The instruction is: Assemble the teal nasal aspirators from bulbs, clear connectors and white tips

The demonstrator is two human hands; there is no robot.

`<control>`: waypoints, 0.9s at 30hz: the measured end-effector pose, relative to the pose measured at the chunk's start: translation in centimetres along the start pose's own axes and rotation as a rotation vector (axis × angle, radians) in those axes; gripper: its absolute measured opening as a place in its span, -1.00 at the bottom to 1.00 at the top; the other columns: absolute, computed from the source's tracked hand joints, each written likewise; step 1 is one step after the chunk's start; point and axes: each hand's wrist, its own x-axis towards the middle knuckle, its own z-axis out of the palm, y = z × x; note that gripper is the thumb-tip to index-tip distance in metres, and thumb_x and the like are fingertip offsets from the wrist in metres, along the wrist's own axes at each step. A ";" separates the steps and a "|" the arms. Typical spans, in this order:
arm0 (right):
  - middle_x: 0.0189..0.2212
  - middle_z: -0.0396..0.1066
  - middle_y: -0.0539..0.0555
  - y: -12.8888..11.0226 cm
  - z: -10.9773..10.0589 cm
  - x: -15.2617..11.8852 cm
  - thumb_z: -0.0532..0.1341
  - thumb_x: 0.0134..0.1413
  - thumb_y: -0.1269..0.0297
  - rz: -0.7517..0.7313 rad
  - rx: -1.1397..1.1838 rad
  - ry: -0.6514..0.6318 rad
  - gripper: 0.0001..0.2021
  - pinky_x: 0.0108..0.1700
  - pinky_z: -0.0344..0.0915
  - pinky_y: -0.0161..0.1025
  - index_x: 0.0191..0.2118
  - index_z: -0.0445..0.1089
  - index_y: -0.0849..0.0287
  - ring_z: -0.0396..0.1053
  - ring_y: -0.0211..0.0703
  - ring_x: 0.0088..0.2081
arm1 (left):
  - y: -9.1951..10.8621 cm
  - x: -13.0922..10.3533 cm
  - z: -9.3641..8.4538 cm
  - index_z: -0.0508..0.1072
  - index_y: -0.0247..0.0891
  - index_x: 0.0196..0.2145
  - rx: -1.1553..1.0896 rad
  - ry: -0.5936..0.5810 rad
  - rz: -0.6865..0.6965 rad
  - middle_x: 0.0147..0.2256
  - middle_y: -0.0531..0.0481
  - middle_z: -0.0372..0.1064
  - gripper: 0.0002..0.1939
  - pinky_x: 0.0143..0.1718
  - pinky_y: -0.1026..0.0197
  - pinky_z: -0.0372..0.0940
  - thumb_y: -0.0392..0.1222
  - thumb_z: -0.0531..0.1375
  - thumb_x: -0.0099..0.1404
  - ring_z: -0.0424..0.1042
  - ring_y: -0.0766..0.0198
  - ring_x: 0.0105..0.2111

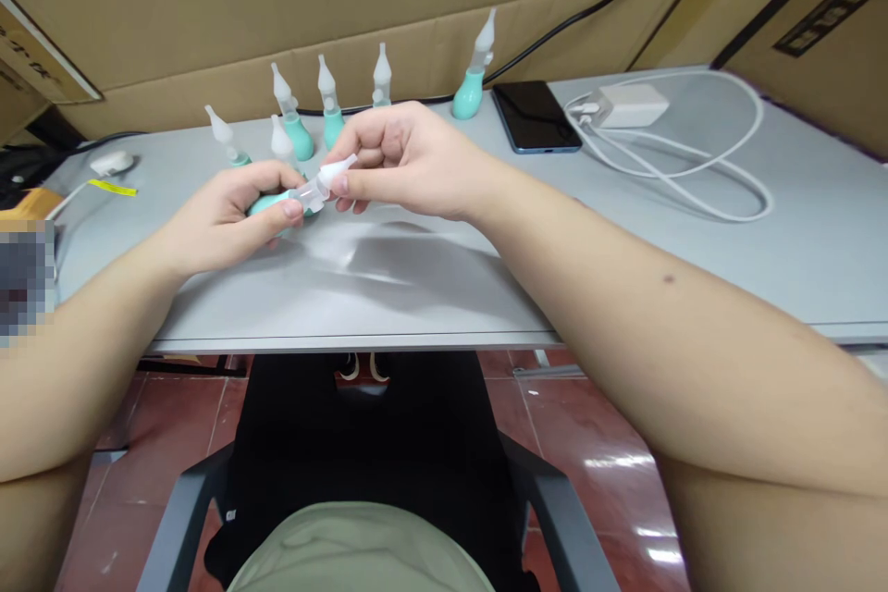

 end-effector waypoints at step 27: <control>-0.19 0.80 0.16 -0.1 -0.4 -0.3 0.88 0.25 -0.12 0.041 -0.105 -0.058 -0.48 -0.10 0.74 -0.28 -0.09 0.79 0.19 0.78 -0.11 -0.18 | 0.2 -0.1 0.0 0.63 -0.20 -0.01 0.028 -0.022 -0.015 -0.10 -0.10 0.69 -0.49 -0.01 0.08 0.47 0.35 0.40 0.76 0.67 0.08 -0.04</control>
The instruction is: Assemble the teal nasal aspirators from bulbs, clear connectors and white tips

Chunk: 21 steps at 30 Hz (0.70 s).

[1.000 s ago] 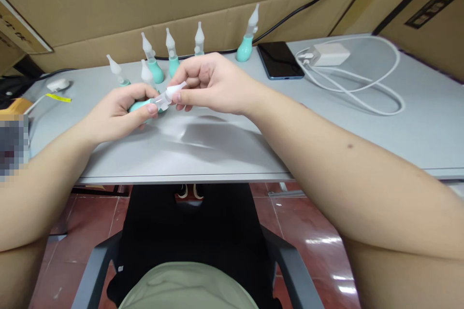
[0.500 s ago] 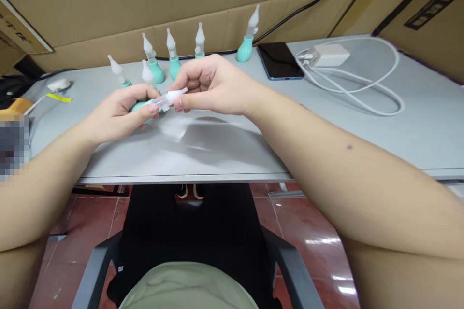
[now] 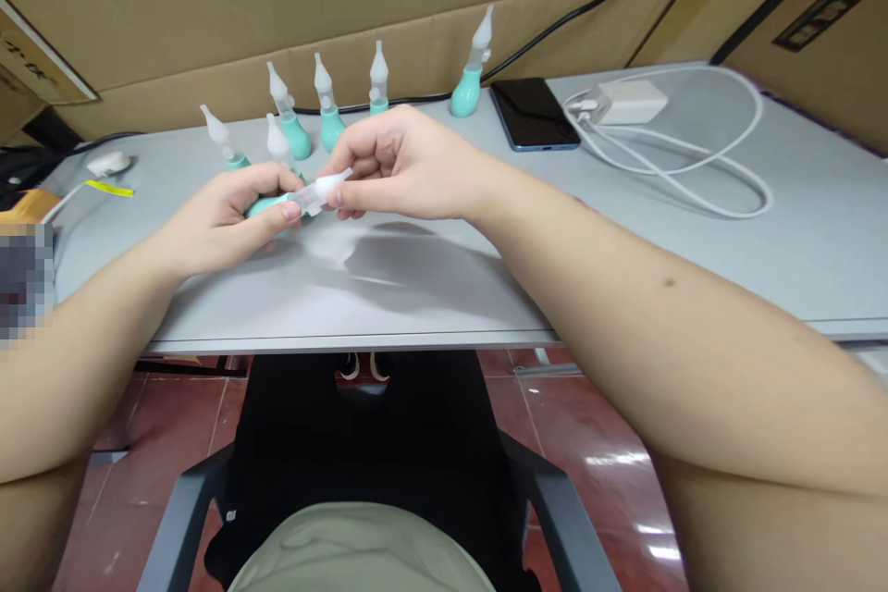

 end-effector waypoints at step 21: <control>-0.17 0.82 0.14 0.9 0.7 0.1 0.87 0.30 -0.11 0.008 0.089 -0.014 -0.48 0.07 0.85 -0.13 -0.09 0.71 0.15 0.80 -0.07 -0.17 | 0.1 0.1 0.1 0.63 -0.15 -0.05 0.010 0.001 -0.024 -0.19 -0.10 0.67 -0.54 0.01 0.01 0.50 0.33 0.41 0.69 0.70 -0.04 -0.02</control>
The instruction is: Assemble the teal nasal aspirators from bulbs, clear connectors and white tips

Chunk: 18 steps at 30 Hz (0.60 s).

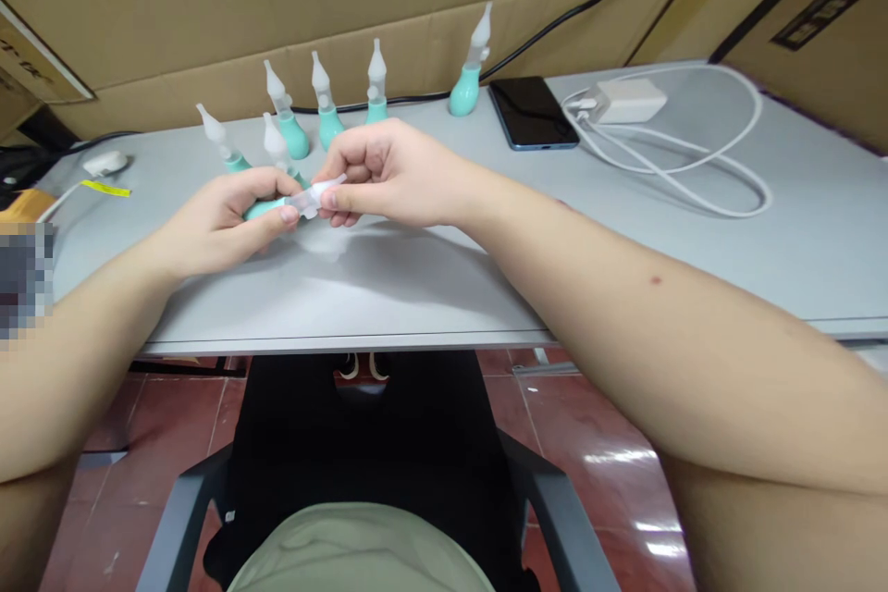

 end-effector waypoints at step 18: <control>-0.17 0.82 0.10 0.4 0.3 0.1 0.88 0.23 -0.08 -0.009 -0.016 0.026 -0.53 0.01 0.80 -0.17 -0.13 0.75 0.10 0.77 -0.06 -0.14 | 0.0 0.0 0.6 0.60 -0.15 -0.08 -0.085 -0.007 -0.043 -0.13 -0.12 0.69 -0.48 -0.02 0.06 0.53 0.39 0.45 0.67 0.69 -0.02 0.02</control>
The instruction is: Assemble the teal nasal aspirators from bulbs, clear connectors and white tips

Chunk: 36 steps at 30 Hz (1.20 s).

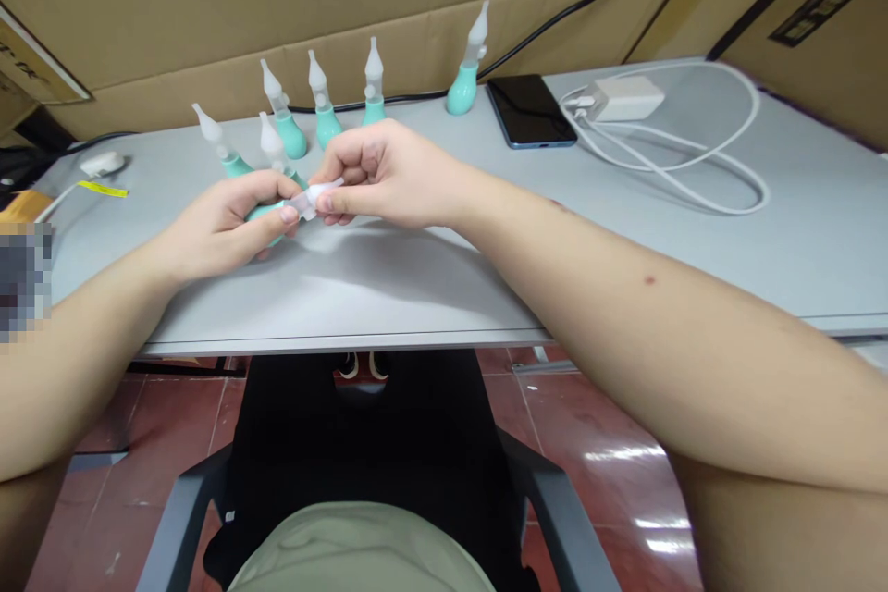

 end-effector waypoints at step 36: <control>-0.18 0.82 0.10 -0.8 -0.3 0.4 0.84 0.27 0.05 -0.012 0.012 0.067 -0.63 -0.10 0.75 -0.17 -0.04 0.82 0.12 0.71 -0.10 -0.25 | -0.3 0.0 0.6 0.72 -0.20 0.04 0.041 0.167 0.049 -0.02 -0.19 0.78 -0.40 0.09 0.03 0.53 0.45 0.52 0.62 0.65 0.03 -0.06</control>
